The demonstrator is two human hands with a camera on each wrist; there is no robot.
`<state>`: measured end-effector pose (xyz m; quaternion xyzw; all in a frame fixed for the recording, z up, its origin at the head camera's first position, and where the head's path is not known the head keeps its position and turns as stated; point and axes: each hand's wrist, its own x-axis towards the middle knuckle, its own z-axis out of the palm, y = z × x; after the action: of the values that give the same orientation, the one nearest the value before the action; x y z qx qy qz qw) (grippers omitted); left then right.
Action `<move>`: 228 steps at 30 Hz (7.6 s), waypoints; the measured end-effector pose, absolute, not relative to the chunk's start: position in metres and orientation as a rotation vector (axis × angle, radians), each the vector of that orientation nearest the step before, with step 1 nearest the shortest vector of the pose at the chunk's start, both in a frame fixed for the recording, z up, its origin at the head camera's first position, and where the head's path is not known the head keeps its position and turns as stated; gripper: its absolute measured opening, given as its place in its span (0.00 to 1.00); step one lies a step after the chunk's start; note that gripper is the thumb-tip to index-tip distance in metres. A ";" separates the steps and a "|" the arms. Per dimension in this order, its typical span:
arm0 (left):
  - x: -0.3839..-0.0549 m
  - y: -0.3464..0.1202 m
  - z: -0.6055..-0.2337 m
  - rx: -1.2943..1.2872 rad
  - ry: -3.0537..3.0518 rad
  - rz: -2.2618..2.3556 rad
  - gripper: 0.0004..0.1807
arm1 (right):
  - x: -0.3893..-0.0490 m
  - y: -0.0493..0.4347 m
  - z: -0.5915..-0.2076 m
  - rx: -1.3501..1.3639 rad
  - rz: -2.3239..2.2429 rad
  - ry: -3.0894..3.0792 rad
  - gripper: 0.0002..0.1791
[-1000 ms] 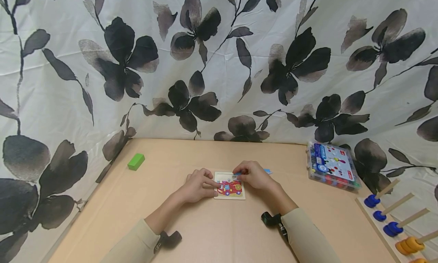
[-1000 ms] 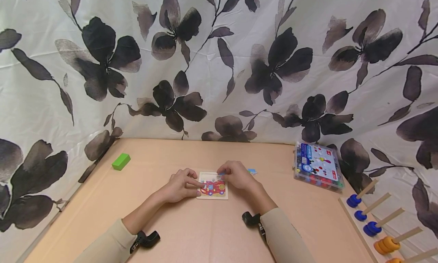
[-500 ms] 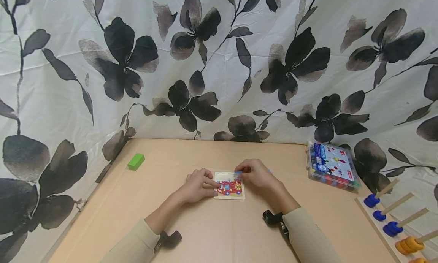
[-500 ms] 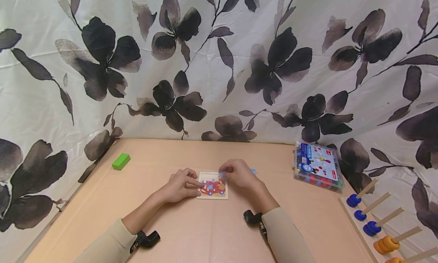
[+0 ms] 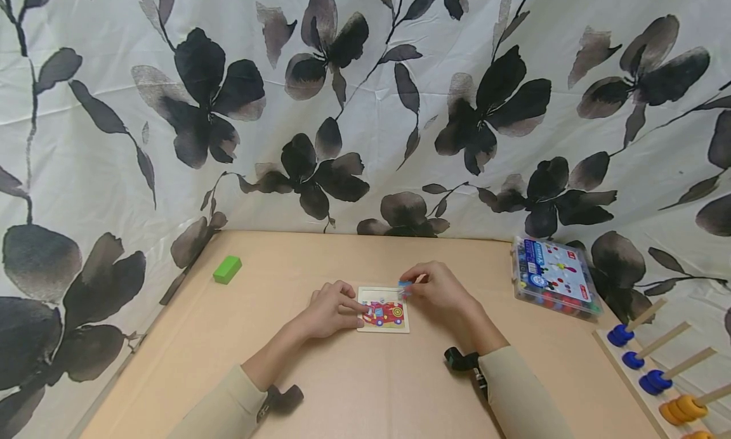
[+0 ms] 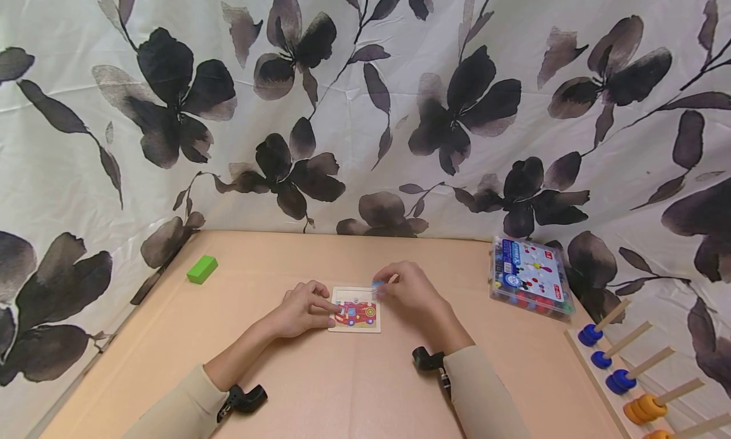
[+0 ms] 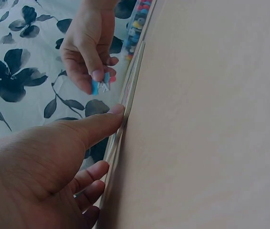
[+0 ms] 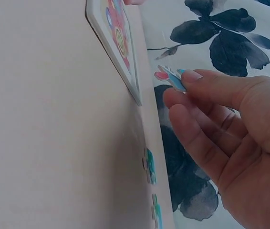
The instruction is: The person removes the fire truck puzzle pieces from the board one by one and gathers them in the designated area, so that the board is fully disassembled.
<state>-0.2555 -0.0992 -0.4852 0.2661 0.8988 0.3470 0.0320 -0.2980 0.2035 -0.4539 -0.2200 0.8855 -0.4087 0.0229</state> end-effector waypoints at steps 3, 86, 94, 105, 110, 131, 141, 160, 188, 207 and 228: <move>-0.255 -0.099 -0.485 0.821 2.770 1.067 0.14 | -0.298 0.207 -0.452 -0.664 -1.305 2.709 0.10; -0.254 -0.098 -0.484 0.817 2.765 1.073 0.14 | -0.307 0.330 -0.461 -0.265 -1.358 2.706 0.16; -0.255 -0.098 -0.485 0.811 2.773 1.056 0.14 | -0.305 0.331 -0.461 -0.264 -1.285 2.696 0.16; -0.254 -0.099 -0.485 0.797 2.766 1.062 0.14 | -0.305 0.333 -0.465 -0.253 -1.260 2.692 0.15; -0.254 -0.099 -0.485 0.809 2.774 1.057 0.14 | -0.305 0.331 -0.465 -0.251 -1.213 2.720 0.16; -0.254 -0.099 -0.485 0.815 2.778 1.065 0.14 | -0.303 0.329 -0.462 -0.285 -1.173 2.716 0.14; -0.254 -0.098 -0.485 0.817 2.784 1.051 0.15 | -0.303 0.326 -0.462 -0.274 -1.100 2.767 0.13; -0.252 -0.097 -0.483 0.798 2.771 1.060 0.14 | -0.305 0.331 -0.461 -0.245 -1.088 2.809 0.13; -0.251 -0.096 -0.485 0.806 2.781 1.066 0.14 | -0.298 0.307 -0.436 -0.500 -1.280 2.807 0.18; -0.248 -0.093 -0.487 0.796 2.805 1.058 0.14 | -0.303 0.273 -0.445 -0.735 -1.246 2.775 0.14; -0.248 -0.093 -0.485 0.773 2.838 1.095 0.11 | -0.298 0.234 -0.440 -0.814 -1.237 2.724 0.14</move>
<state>-0.2484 -0.0925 -0.4853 0.2464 0.9042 0.3489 0.0015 -0.2980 0.2337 -0.4402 -0.2626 0.8783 -0.3989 0.0207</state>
